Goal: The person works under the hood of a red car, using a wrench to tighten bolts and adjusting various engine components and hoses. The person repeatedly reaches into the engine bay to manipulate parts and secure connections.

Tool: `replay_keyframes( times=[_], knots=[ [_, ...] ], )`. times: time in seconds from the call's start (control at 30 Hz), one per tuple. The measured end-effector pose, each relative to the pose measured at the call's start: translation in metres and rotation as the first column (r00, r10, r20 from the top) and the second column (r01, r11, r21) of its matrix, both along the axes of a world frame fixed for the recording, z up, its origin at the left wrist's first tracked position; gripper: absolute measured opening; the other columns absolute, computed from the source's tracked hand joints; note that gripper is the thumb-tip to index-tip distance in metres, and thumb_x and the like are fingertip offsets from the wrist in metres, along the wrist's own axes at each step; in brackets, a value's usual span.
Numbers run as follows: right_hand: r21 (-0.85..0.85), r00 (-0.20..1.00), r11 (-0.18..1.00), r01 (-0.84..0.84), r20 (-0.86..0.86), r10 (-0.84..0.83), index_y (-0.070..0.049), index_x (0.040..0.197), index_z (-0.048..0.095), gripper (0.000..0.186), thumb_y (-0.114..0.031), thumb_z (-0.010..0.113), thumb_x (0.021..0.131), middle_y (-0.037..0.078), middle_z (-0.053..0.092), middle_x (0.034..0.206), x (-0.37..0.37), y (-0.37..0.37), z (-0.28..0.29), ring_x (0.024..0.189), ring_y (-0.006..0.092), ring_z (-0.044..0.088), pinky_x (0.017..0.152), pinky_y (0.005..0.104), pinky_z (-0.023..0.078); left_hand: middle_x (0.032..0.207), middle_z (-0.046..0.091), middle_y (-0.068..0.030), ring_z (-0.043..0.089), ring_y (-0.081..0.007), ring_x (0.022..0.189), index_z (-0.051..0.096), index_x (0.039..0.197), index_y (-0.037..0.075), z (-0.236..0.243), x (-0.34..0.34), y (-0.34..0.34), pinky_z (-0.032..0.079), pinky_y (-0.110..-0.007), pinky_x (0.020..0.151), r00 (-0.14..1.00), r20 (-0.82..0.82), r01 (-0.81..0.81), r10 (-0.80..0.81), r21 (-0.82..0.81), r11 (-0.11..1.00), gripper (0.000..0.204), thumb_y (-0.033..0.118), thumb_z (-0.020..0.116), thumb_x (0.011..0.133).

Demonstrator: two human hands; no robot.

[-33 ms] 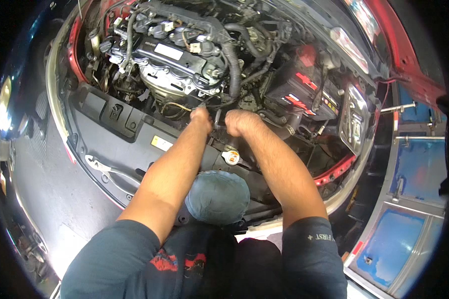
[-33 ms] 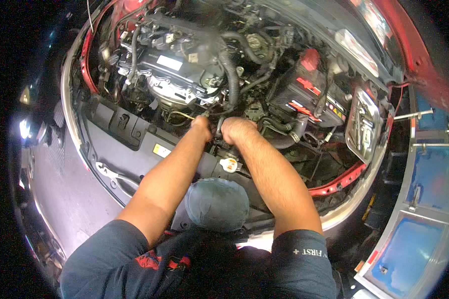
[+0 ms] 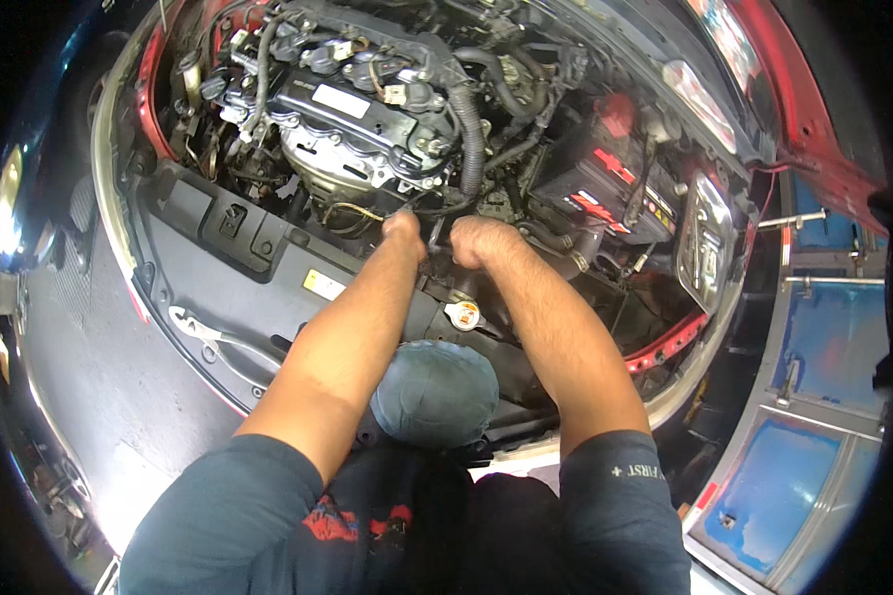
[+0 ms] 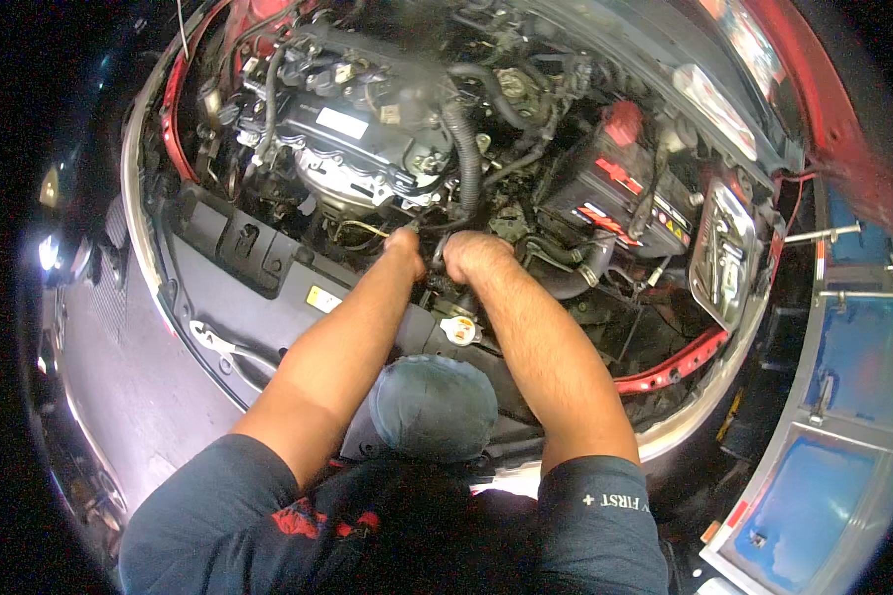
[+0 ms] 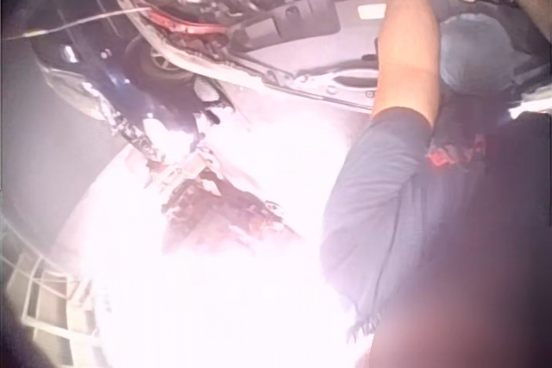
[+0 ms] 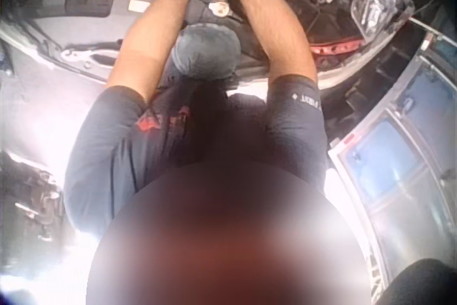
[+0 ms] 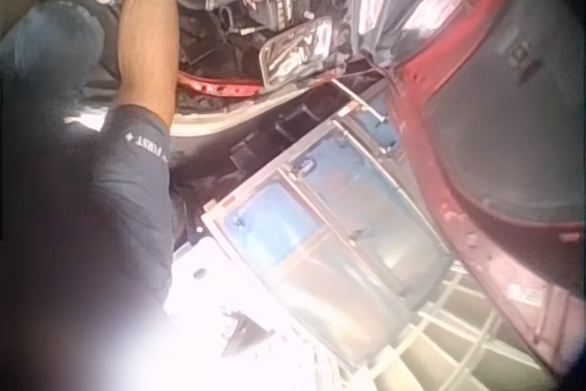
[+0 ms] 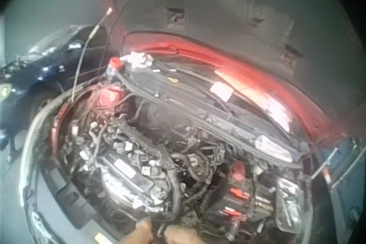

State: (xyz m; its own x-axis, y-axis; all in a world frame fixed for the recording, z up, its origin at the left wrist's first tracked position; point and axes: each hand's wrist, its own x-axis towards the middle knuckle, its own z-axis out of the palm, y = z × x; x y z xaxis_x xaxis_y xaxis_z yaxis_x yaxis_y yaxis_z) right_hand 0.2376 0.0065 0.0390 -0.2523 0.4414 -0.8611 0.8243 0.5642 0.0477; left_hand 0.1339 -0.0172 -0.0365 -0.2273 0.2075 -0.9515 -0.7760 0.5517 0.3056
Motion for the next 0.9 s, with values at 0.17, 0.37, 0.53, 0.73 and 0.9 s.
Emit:
replay_keyframes(
  times=[0.17,0.37,0.53,0.73,0.9],
  knots=[
    [0.124,0.965,0.972,0.202,-0.192,-0.176,-0.003,0.099,0.071,0.025,-0.005,0.067,0.074,0.017,0.07,0.103,0.012,0.002,-0.046,0.098,0.0311,0.068,0.081,0.041,0.055,0.126,0.062,0.0024,0.056,-0.0084,0.118,0.061,0.126,0.019,-0.014,0.009,0.006,0.05,-0.028,0.092,0.925,0.314,-0.201,0.213,-0.071,0.977,0.049,0.045,0.061,0.084],
    [0.123,0.942,0.968,0.22,-0.285,-0.178,0.001,0.098,0.07,0.025,-0.013,0.062,0.078,0.023,0.067,0.101,0.007,0.004,-0.043,0.096,0.0347,0.066,0.084,0.0408,0.053,0.122,0.063,0.0002,0.06,-0.0104,0.108,0.062,0.121,0.014,-0.001,0.008,0.012,0.051,-0.028,0.086,0.925,0.24,-0.283,0.295,-0.087,0.955,0.038,0.033,0.052,0.089],
    [0.125,0.962,0.983,0.133,-0.256,-0.098,0.001,0.096,0.07,0.023,-0.011,0.061,0.079,0.022,0.068,0.101,-0.006,-0.005,-0.011,0.095,0.0349,0.066,0.083,0.0411,0.053,0.119,0.065,-0.0016,0.062,-0.0121,0.1,0.062,0.117,0.011,0.01,0.006,0.009,0.051,-0.029,0.082,0.912,0.225,-0.327,0.342,-0.1,0.94,0.032,0.022,0.045,0.092],
    [0.111,0.932,0.952,0.284,-0.264,-0.247,0.001,0.101,0.07,0.027,-0.003,0.064,0.075,0.021,0.067,0.107,-0.022,-0.016,0.012,0.102,0.0341,0.066,0.086,0.04,0.053,0.123,0.063,-0.003,0.061,-0.0151,0.104,0.06,0.121,0.01,0.008,0.006,0.011,0.05,-0.03,0.086,0.919,0.195,-0.332,0.343,-0.089,0.939,0.036,0.024,0.043,0.093],
    [0.154,0.939,0.959,0.239,-0.29,-0.187,-0.001,0.103,0.07,0.028,-0.004,0.063,0.076,0.02,0.067,0.109,-0.012,-0.007,0.014,0.102,0.0326,0.066,0.087,0.0397,0.053,0.126,0.061,-0.0041,0.061,-0.0176,0.108,0.057,0.125,0.01,0.005,0.006,0.01,0.049,-0.032,0.09,0.92,0.192,-0.33,0.341,-0.086,0.94,0.039,0.026,0.042,0.093]
  ],
)
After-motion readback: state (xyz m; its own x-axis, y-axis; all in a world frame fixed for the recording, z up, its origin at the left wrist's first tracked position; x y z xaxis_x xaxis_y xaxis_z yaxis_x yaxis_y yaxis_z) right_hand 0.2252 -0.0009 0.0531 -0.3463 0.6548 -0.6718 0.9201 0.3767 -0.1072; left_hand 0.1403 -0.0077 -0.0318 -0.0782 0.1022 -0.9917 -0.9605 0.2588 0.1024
